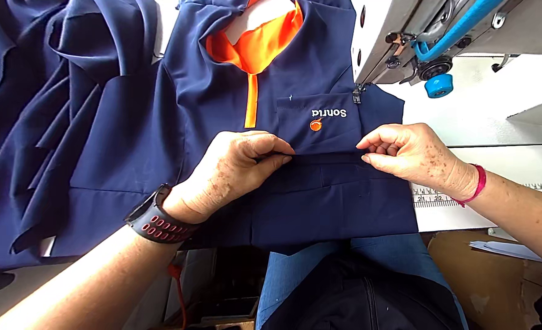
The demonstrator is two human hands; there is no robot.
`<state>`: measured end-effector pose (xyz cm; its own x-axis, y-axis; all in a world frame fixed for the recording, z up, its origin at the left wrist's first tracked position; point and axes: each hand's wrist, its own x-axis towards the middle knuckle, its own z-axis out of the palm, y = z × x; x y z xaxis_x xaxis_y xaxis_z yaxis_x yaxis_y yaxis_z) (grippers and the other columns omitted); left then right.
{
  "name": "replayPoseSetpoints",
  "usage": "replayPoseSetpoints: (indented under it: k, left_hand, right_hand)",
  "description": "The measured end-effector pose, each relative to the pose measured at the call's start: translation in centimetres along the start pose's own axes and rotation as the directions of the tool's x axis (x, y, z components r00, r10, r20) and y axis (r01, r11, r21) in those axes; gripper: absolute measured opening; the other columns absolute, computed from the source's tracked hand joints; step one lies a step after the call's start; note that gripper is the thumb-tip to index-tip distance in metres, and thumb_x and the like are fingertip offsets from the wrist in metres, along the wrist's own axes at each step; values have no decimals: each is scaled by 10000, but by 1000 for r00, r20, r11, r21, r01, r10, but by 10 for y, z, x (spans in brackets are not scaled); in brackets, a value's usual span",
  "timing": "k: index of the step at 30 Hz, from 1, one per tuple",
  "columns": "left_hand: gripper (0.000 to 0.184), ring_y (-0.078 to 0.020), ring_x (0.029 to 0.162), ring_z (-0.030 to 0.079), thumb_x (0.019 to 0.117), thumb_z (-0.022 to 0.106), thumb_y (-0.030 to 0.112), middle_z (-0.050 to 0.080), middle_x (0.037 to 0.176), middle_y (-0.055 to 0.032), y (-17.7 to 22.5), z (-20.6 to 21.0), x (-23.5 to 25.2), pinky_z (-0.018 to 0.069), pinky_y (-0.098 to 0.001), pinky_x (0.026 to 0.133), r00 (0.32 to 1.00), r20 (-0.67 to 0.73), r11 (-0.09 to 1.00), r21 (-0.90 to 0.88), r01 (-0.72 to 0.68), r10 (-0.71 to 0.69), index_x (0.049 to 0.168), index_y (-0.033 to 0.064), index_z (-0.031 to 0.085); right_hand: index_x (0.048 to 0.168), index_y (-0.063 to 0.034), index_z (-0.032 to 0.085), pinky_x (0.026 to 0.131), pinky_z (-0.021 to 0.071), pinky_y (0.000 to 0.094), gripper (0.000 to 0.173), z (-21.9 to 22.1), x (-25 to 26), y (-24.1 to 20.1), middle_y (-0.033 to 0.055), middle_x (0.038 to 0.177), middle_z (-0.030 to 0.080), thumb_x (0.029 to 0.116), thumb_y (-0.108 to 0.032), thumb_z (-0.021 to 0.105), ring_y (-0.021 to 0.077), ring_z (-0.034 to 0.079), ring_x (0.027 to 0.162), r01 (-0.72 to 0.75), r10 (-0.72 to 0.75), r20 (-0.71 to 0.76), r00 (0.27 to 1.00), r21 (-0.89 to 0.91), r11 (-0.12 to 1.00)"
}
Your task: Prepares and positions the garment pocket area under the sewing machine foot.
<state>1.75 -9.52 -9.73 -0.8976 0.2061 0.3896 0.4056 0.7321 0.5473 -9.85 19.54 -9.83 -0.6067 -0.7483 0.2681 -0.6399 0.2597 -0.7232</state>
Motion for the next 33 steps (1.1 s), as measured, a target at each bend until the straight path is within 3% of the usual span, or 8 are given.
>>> replayPoseSetpoints:
  k: [4, 7, 10, 14, 20, 26, 33]
  left_hand:
    - [182, -78, 896, 671, 861, 613, 86, 723, 916, -73, -2, 3, -3, 518, -180, 809, 998, 7, 995, 67, -68, 67, 884, 57, 792]
    - [187, -100, 868, 683, 889, 598, 79, 731, 897, -89, -1, 4, -5, 524, -195, 779, 994, -6, 989, 105, -104, 105, 891, 46, 782]
    - [185, -118, 852, 692, 882, 585, 65, 734, 870, -100, 0, 1, -5, 531, -214, 764, 989, -5, 983, 117, -143, 145, 863, 36, 767]
    - [199, -164, 871, 695, 890, 565, 58, 735, 882, -114, -1, -1, -6, 536, -245, 782, 979, 26, 968, 144, -205, 203, 873, 32, 762]
    - [204, -202, 871, 680, 908, 564, 71, 728, 890, -126, -5, -1, -9, 532, -284, 767, 947, 62, 938, 129, -321, 315, 868, 17, 757]
    - [215, -187, 872, 695, 925, 568, 62, 738, 884, -131, -6, -4, -11, 539, -264, 799, 965, 36, 958, 114, -262, 260, 901, 7, 775]
    - [242, -208, 827, 674, 906, 542, 86, 714, 852, -106, -3, -6, -8, 528, -303, 706, 952, 92, 937, 175, -303, 291, 883, 38, 779]
  right_hand:
    - [919, -35, 776, 585, 441, 89, 142, 1, 0, 8, 25, 812, 688, 860, -59, 649, -37, 553, 648, 169, -170, -4, 985, -81, 982]
    - [888, -32, 764, 593, 438, 106, 133, -2, 3, 11, 37, 813, 687, 864, -47, 634, -11, 561, 673, 248, -246, 34, 969, -98, 964]
    - [880, -25, 769, 718, 514, 160, 164, -4, 4, 15, 79, 860, 727, 877, -23, 605, 75, 664, 810, 382, -377, 62, 924, -131, 915]
    - [886, -15, 773, 784, 531, 201, 174, -6, 6, 19, 107, 870, 734, 875, -17, 600, 137, 687, 860, 473, -464, 89, 881, -154, 868]
    - [889, -19, 785, 768, 521, 200, 188, -7, 8, 22, 100, 862, 725, 884, -23, 597, 131, 671, 848, 493, -482, 107, 870, -152, 856]
    - [914, -13, 791, 743, 509, 186, 195, -7, 7, 21, 99, 851, 709, 897, -33, 598, 119, 652, 824, 493, -479, 121, 869, -164, 854]
    - [922, -11, 791, 667, 493, 253, 228, -11, 7, 18, 108, 840, 690, 926, -61, 568, 178, 631, 792, 588, -551, 207, 808, -242, 772]
